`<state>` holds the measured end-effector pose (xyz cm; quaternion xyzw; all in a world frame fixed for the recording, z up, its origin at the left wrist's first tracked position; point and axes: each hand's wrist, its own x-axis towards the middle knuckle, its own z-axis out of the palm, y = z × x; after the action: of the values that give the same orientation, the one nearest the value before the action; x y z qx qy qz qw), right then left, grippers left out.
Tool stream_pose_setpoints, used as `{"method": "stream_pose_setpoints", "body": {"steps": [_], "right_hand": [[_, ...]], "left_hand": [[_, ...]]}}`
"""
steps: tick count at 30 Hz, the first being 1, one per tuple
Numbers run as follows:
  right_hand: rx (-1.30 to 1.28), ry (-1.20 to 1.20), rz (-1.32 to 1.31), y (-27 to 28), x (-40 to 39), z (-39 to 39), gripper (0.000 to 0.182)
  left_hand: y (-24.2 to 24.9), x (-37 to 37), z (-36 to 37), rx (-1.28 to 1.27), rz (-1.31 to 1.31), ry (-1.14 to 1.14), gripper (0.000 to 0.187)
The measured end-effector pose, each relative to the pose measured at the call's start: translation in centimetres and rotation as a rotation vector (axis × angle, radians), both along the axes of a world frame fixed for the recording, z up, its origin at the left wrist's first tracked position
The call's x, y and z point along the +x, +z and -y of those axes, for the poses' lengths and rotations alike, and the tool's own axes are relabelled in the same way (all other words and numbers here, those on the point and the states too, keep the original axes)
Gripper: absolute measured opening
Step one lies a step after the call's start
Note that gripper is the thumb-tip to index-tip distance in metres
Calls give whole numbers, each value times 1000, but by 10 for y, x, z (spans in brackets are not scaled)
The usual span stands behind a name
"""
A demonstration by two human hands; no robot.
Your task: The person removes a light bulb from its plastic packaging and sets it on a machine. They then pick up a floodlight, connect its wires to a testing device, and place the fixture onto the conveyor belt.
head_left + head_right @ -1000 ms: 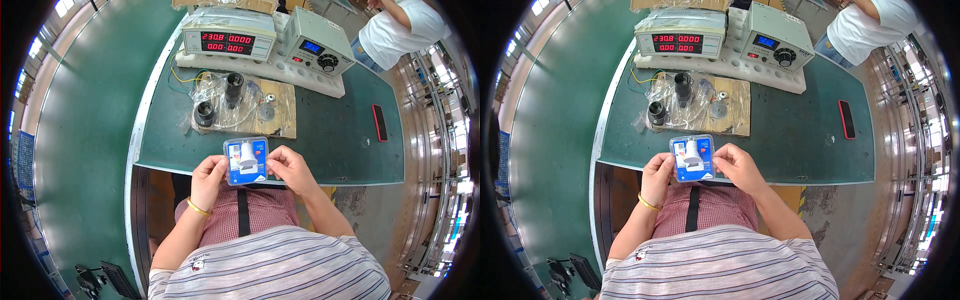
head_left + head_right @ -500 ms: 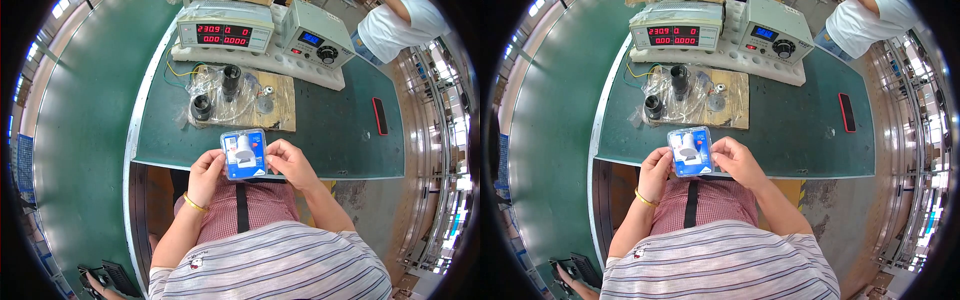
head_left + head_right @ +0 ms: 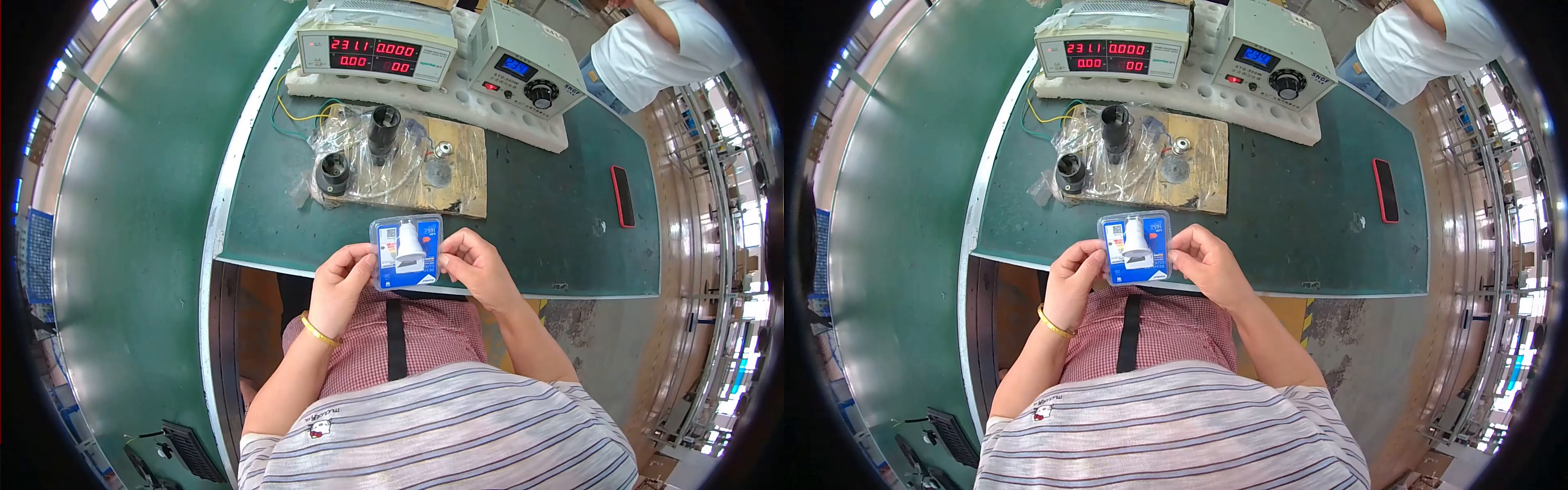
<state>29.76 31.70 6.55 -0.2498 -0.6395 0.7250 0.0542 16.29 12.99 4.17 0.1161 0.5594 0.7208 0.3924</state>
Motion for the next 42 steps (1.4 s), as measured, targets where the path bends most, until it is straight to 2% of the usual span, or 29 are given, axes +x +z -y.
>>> {"method": "stream_pose_setpoints", "body": {"steps": [3,8,20,26,28,30,32,33,39,42], "right_hand": [[15,0,0,1,-1,0,7],[-195,-11,-14,0,-1,0,7],[-338,-46,-4,-1,0,-1,9],[-450,-10,-83,-3,0,8,17],[-471,5,-101,-7,1,15,21],[-493,-81,-197,-16,1,24,23],[-505,-181,-229,-16,1,24,24],[-483,-152,-218,-15,2,20,24],[-422,-49,-201,-5,10,1,22],[-384,-23,-165,-7,9,2,22]], "left_hand": [[0,-1,-1,-10,58,23,18],[-5,-1,1,40,249,44,19],[0,0,-1,83,334,29,19],[1,4,0,230,249,60,17],[7,7,-2,210,178,46,16],[9,13,-3,132,125,15,12],[5,12,0,101,55,-116,15],[6,10,2,58,-11,-179,16],[24,-11,9,-14,-77,-47,15],[28,-12,7,3,-83,-82,15]]}}
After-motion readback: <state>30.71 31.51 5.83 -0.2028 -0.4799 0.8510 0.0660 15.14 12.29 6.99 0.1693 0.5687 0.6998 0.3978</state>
